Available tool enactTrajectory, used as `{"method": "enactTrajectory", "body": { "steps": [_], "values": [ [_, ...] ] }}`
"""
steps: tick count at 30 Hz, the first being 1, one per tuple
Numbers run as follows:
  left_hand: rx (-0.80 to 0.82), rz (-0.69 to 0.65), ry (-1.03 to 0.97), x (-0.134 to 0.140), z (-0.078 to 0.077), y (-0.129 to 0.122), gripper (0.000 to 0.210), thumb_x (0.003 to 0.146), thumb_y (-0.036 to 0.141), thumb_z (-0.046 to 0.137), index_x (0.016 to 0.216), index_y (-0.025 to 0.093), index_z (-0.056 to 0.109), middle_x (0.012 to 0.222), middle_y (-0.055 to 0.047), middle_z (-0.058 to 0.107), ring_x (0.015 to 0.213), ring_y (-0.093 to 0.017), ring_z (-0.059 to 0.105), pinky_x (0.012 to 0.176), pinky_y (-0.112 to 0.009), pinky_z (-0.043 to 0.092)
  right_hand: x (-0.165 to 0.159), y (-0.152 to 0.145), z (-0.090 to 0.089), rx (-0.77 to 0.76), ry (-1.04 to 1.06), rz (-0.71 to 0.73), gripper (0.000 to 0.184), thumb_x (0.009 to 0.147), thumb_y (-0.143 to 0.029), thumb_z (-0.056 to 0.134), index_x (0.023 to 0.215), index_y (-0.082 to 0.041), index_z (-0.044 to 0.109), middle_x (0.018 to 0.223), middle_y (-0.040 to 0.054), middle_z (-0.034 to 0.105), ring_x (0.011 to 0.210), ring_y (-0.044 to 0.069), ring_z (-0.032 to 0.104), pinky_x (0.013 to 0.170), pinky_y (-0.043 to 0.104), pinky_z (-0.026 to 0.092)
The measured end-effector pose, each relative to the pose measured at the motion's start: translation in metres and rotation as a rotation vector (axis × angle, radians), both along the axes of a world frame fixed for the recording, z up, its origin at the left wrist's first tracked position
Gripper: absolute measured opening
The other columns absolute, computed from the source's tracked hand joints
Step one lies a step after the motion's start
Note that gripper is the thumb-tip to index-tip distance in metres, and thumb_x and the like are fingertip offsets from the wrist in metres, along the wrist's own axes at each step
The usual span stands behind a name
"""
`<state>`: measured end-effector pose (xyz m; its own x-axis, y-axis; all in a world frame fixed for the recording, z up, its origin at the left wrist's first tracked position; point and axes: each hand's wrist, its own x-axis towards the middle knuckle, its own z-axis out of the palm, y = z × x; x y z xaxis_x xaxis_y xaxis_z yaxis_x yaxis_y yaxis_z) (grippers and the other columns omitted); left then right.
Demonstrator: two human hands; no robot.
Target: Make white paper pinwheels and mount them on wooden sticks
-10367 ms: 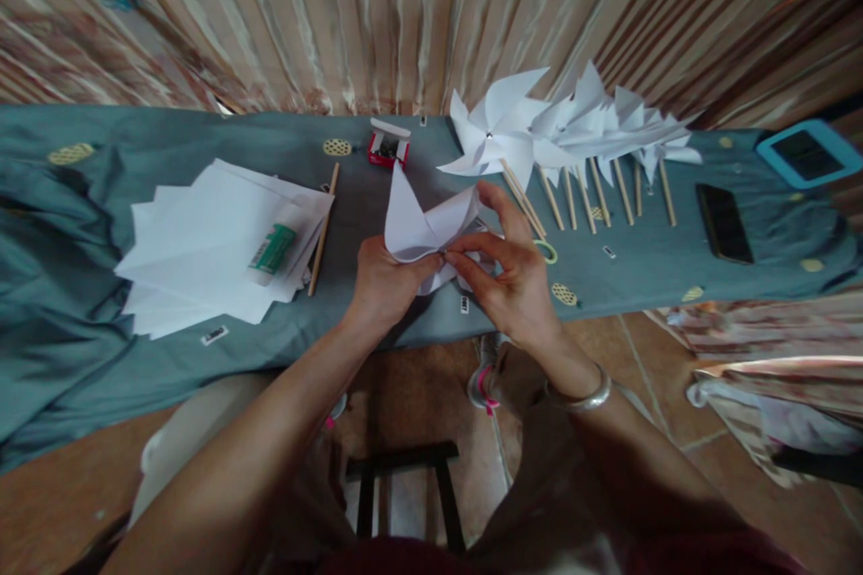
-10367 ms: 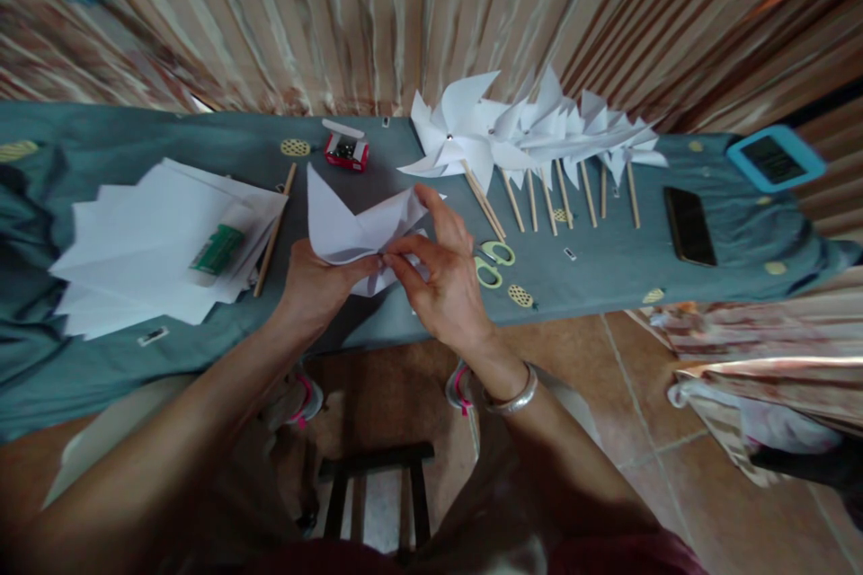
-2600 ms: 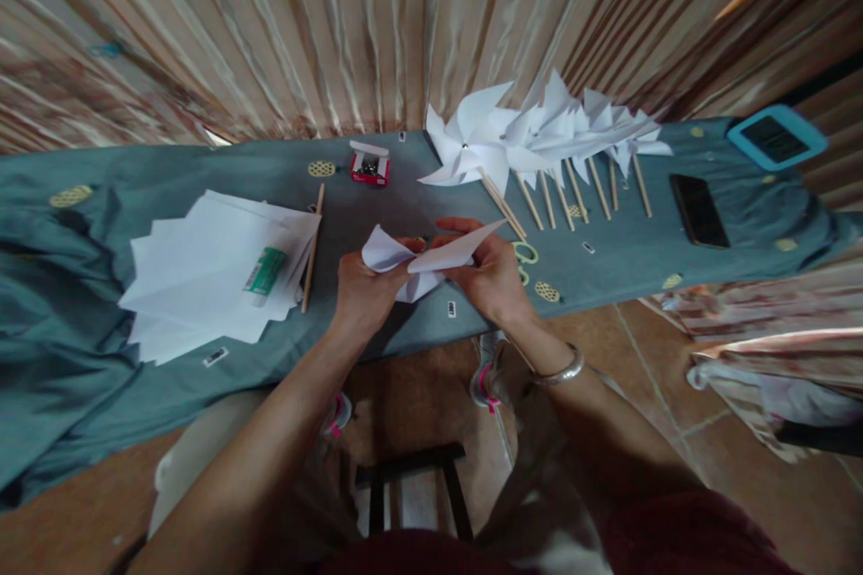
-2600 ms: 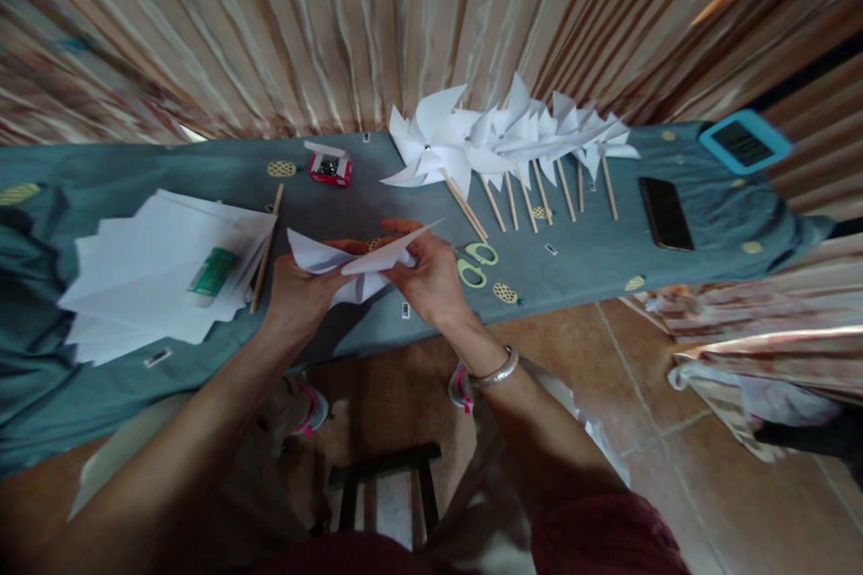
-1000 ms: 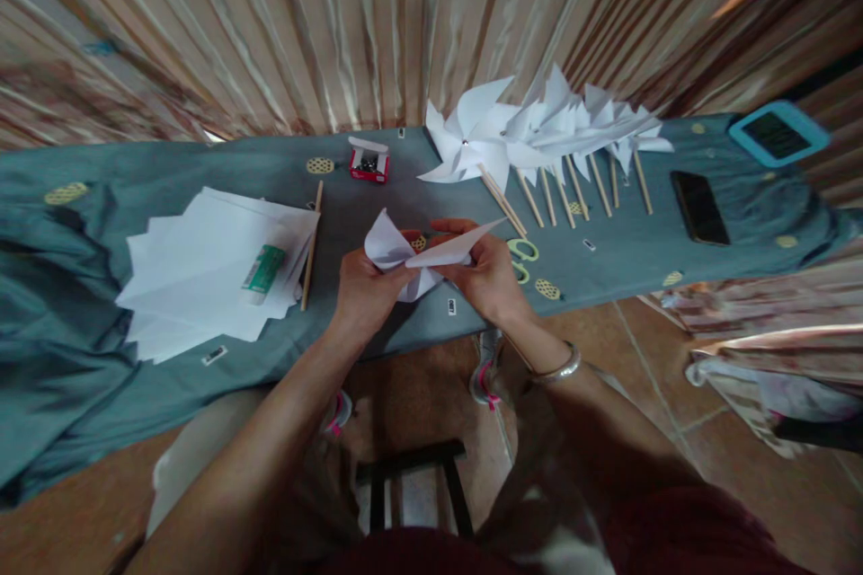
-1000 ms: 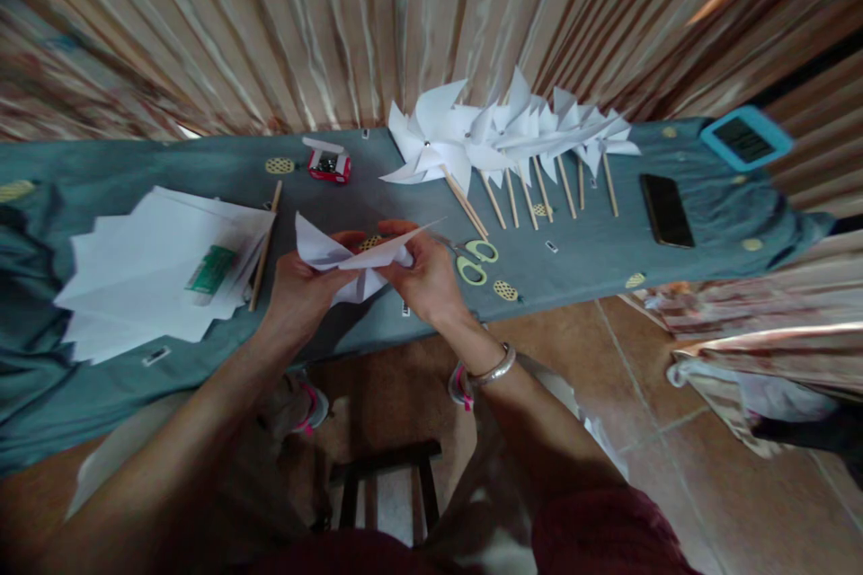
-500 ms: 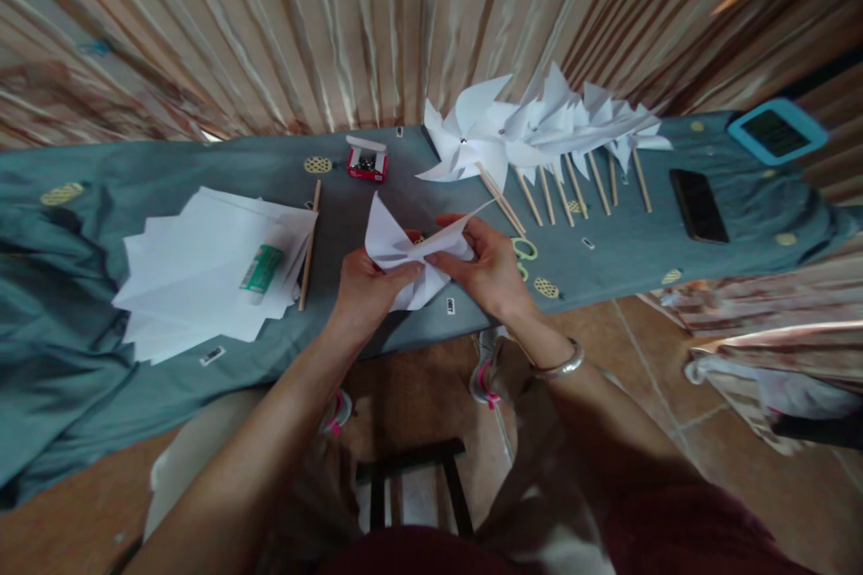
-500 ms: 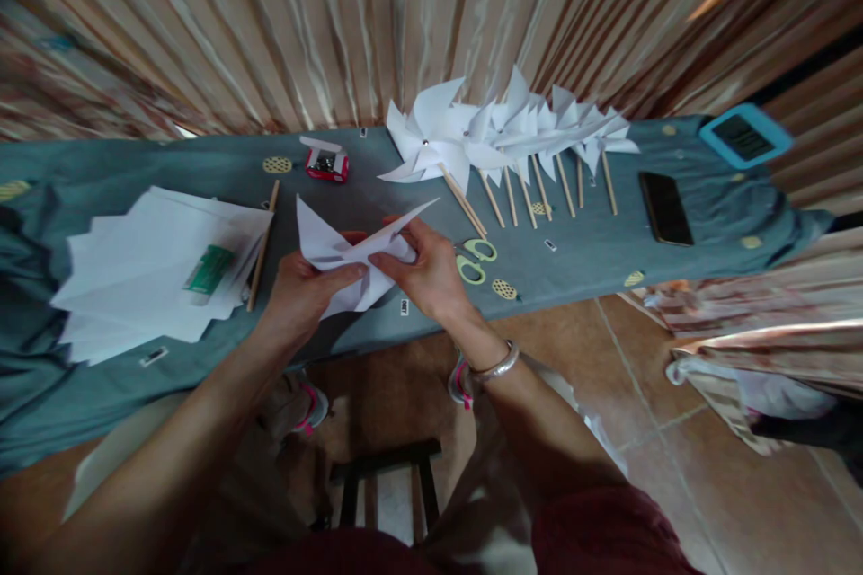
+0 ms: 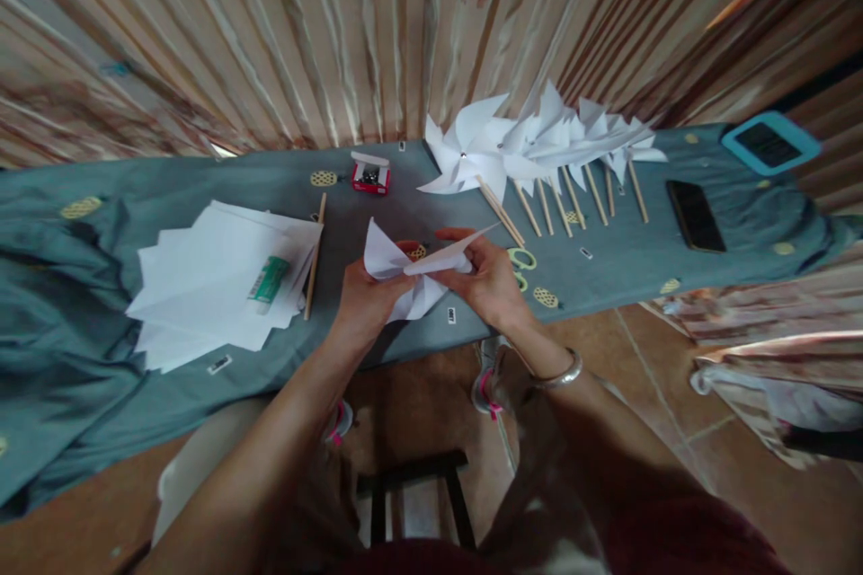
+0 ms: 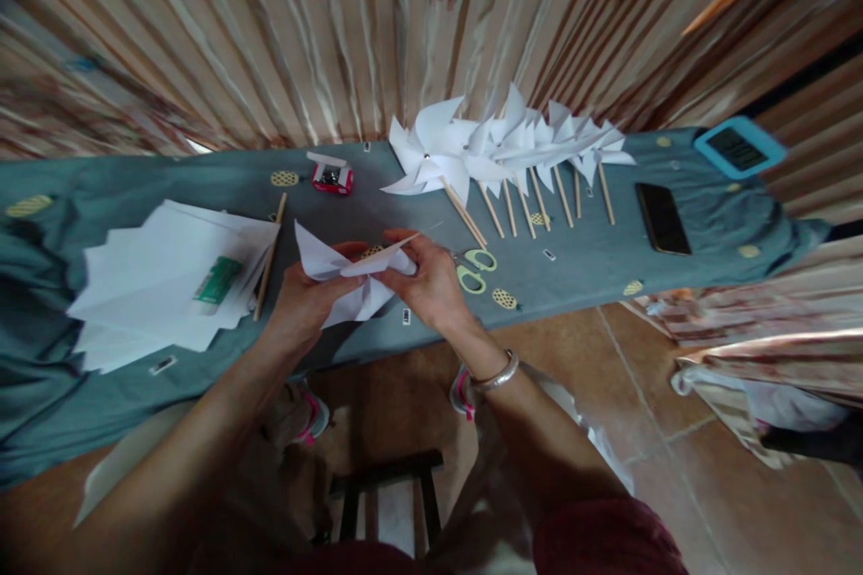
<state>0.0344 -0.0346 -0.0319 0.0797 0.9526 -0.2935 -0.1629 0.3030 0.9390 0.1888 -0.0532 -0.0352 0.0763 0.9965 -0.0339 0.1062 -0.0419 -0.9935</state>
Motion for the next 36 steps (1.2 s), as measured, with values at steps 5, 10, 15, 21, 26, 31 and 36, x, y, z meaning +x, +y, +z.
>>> {"method": "enactTrajectory", "body": {
  "steps": [5, 10, 15, 21, 26, 31, 36],
  "values": [
    [-0.018, -0.015, -0.029, -0.002, 0.0, 0.0, 0.044, 0.046, 0.022, 0.08, 0.088, 0.013, 0.074, 0.078, -0.005, 0.075, 0.077, -0.025, 0.07, 0.075, -0.035, 0.055, 0.0, -0.001, 0.002, -0.008, -0.058, 0.011, 0.05, 0.066, -0.031, 0.076, 0.111, -0.016, 0.06, 0.089, 0.0059, 0.073, 0.082, 0.021, 0.069, 0.07, 0.033, 0.055],
    [-0.052, -0.04, -0.033, -0.005, -0.003, 0.0, 0.042, 0.049, 0.023, 0.079, 0.089, 0.014, 0.074, 0.083, -0.007, 0.076, 0.08, -0.025, 0.07, 0.077, -0.036, 0.056, 0.0, -0.002, -0.005, 0.009, -0.157, -0.003, 0.044, 0.069, -0.027, 0.073, 0.111, -0.02, 0.062, 0.088, 0.003, 0.074, 0.076, 0.019, 0.068, 0.068, 0.031, 0.053],
    [-0.079, -0.034, -0.079, -0.006, -0.005, 0.0, 0.037, 0.047, 0.02, 0.079, 0.083, 0.014, 0.074, 0.084, -0.008, 0.076, 0.081, -0.026, 0.07, 0.079, -0.037, 0.056, -0.003, -0.004, -0.005, 0.016, -0.199, -0.022, 0.039, 0.072, -0.027, 0.072, 0.109, -0.021, 0.064, 0.091, 0.0038, 0.074, 0.081, 0.021, 0.068, 0.073, 0.033, 0.052],
    [-0.069, -0.015, -0.086, -0.008, -0.007, -0.002, 0.032, 0.05, 0.015, 0.079, 0.081, 0.017, 0.075, 0.078, -0.006, 0.076, 0.074, -0.024, 0.07, 0.073, -0.035, 0.055, -0.007, -0.005, -0.013, -0.011, -0.166, -0.045, 0.038, 0.071, -0.027, 0.073, 0.108, -0.023, 0.065, 0.094, 0.0036, 0.074, 0.084, 0.023, 0.068, 0.073, 0.034, 0.052],
    [-0.097, -0.052, -0.138, -0.008, -0.004, -0.006, 0.042, 0.048, 0.016, 0.082, 0.09, 0.015, 0.074, 0.082, -0.005, 0.076, 0.078, -0.023, 0.07, 0.077, -0.035, 0.054, -0.003, -0.001, -0.014, -0.014, -0.105, -0.033, 0.04, 0.068, -0.03, 0.076, 0.106, -0.022, 0.066, 0.089, 0.0021, 0.074, 0.079, 0.021, 0.067, 0.071, 0.034, 0.052],
    [0.018, -0.188, -0.163, -0.019, 0.006, -0.006, 0.054, 0.048, 0.018, 0.086, 0.101, 0.017, 0.073, 0.114, -0.01, 0.071, 0.111, -0.028, 0.062, 0.095, -0.038, 0.047, 0.021, 0.008, 0.002, -0.105, 0.193, -0.107, 0.047, 0.053, -0.032, 0.086, 0.095, -0.02, 0.067, 0.077, -0.0004, 0.074, 0.064, 0.018, 0.065, 0.062, 0.032, 0.052],
    [0.198, -0.066, 0.108, -0.052, 0.004, 0.017, 0.046, 0.065, 0.034, 0.077, 0.108, 0.019, 0.07, 0.123, -0.01, 0.067, 0.122, -0.028, 0.055, 0.099, -0.038, 0.045, 0.039, 0.009, 0.013, -0.148, 0.417, -0.095, 0.037, 0.05, -0.033, 0.088, 0.08, -0.019, 0.07, 0.073, 0.001, 0.076, 0.061, 0.018, 0.068, 0.064, 0.032, 0.054]
  ]
}}
